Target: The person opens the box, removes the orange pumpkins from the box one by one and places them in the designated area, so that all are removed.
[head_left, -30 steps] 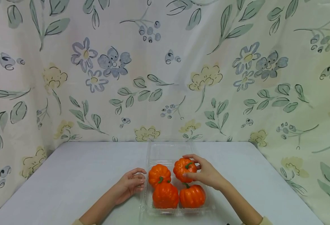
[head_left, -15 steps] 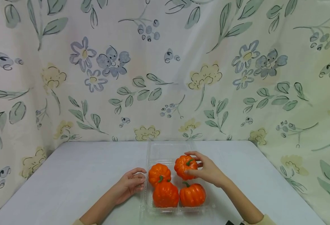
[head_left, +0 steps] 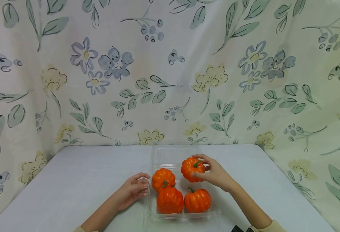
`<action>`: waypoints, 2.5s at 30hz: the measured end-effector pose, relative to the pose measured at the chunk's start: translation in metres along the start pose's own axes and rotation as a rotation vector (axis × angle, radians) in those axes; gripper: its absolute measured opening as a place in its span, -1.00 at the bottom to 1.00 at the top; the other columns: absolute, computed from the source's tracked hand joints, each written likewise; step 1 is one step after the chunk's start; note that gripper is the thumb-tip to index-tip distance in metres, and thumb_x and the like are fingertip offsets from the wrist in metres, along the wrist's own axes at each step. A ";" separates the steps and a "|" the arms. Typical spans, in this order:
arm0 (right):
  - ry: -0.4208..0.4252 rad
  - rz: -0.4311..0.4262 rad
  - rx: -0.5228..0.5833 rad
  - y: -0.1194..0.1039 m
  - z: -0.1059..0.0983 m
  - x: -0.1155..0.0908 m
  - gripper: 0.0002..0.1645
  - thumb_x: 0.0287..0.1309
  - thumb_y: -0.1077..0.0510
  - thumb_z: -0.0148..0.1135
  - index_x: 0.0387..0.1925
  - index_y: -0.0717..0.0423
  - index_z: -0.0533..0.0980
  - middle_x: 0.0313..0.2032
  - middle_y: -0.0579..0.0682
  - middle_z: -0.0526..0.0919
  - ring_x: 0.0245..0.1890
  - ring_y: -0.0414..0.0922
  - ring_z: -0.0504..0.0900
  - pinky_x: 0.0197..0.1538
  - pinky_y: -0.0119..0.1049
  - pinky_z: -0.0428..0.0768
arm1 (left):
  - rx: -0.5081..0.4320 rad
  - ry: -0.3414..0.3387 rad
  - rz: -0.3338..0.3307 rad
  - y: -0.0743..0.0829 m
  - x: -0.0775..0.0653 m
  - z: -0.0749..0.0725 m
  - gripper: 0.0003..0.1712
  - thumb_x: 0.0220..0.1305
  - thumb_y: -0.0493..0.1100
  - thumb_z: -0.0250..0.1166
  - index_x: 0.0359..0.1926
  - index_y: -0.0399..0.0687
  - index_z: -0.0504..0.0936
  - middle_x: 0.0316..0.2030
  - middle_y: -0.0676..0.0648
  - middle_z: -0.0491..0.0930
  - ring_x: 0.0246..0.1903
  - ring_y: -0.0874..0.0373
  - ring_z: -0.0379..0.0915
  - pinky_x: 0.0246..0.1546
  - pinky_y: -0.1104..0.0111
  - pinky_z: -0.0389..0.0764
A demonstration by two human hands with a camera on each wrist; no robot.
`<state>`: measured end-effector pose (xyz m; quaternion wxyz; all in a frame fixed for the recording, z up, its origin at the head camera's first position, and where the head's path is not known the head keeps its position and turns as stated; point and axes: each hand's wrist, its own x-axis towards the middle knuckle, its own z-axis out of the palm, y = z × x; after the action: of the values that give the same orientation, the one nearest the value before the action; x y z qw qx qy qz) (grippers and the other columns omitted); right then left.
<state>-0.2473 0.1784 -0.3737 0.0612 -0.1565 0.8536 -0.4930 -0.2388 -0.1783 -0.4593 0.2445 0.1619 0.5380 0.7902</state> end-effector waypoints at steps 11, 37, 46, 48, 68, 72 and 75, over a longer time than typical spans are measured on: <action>0.043 -0.008 -0.024 0.001 0.002 -0.001 -0.16 0.15 0.12 0.56 0.43 0.08 0.40 0.21 0.22 0.58 0.07 0.10 0.59 -0.01 -0.07 0.75 | -0.011 -0.009 0.003 0.001 -0.001 0.001 -0.78 0.57 -0.34 0.11 0.12 -0.02 0.46 -0.22 0.11 0.62 -0.27 0.30 0.65 -0.12 0.50 0.72; 0.110 -0.002 -0.028 0.003 -0.018 -0.001 -0.13 0.20 0.09 0.53 0.45 0.14 0.34 0.31 0.37 0.49 0.11 0.15 0.60 0.00 -0.06 0.77 | -0.035 -0.047 0.008 0.000 0.000 0.001 -0.77 0.58 -0.35 0.09 0.13 -0.03 0.42 -0.23 0.11 0.65 -0.25 0.30 0.66 -0.13 0.49 0.72; 0.144 -0.009 -0.050 0.006 -0.026 -0.002 -0.12 0.22 0.11 0.52 0.47 0.17 0.32 0.34 0.42 0.45 0.14 0.22 0.59 0.00 -0.04 0.76 | -0.026 -0.055 -0.012 -0.001 0.000 -0.001 -0.77 0.60 -0.31 0.09 0.16 0.00 0.38 -0.21 0.11 0.65 -0.24 0.30 0.64 -0.14 0.51 0.71; 0.155 0.007 -0.058 0.007 -0.027 -0.001 -0.12 0.22 0.09 0.52 0.47 0.16 0.31 0.36 0.42 0.43 0.17 0.26 0.57 0.02 -0.03 0.76 | -0.022 -0.070 -0.010 -0.002 -0.001 -0.002 -0.75 0.60 -0.32 0.08 0.18 0.01 0.36 -0.20 0.12 0.65 -0.24 0.30 0.64 -0.14 0.51 0.71; 0.211 0.068 -0.045 0.025 -0.043 0.007 -0.09 0.29 0.07 0.48 0.51 0.18 0.23 0.40 0.45 0.37 0.22 0.31 0.52 0.03 -0.08 0.77 | -0.029 -0.131 -0.014 0.001 -0.002 0.001 -0.77 0.62 -0.32 0.03 0.15 0.03 0.33 -0.22 0.13 0.65 -0.27 0.30 0.63 -0.11 0.49 0.71; 0.231 0.082 -0.040 0.030 -0.045 0.009 -0.09 0.29 0.07 0.48 0.51 0.19 0.23 0.40 0.46 0.36 0.21 0.31 0.51 -0.01 -0.12 0.78 | -0.034 -0.135 -0.019 0.001 -0.002 0.000 -0.77 0.62 -0.32 0.03 0.15 0.03 0.33 -0.22 0.14 0.65 -0.26 0.30 0.63 -0.11 0.50 0.71; 0.239 0.090 -0.038 0.034 -0.046 0.010 -0.09 0.30 0.06 0.47 0.51 0.19 0.22 0.40 0.45 0.35 0.22 0.31 0.50 -0.01 -0.15 0.78 | -0.040 -0.134 -0.028 0.001 -0.002 0.000 -0.77 0.62 -0.33 0.03 0.14 0.04 0.33 -0.22 0.14 0.65 -0.26 0.30 0.62 -0.11 0.50 0.71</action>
<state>-0.2756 0.2288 -0.3795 -0.0220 -0.0592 0.8703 -0.4885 -0.2378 -0.1795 -0.4581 0.2945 0.2019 0.5067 0.7847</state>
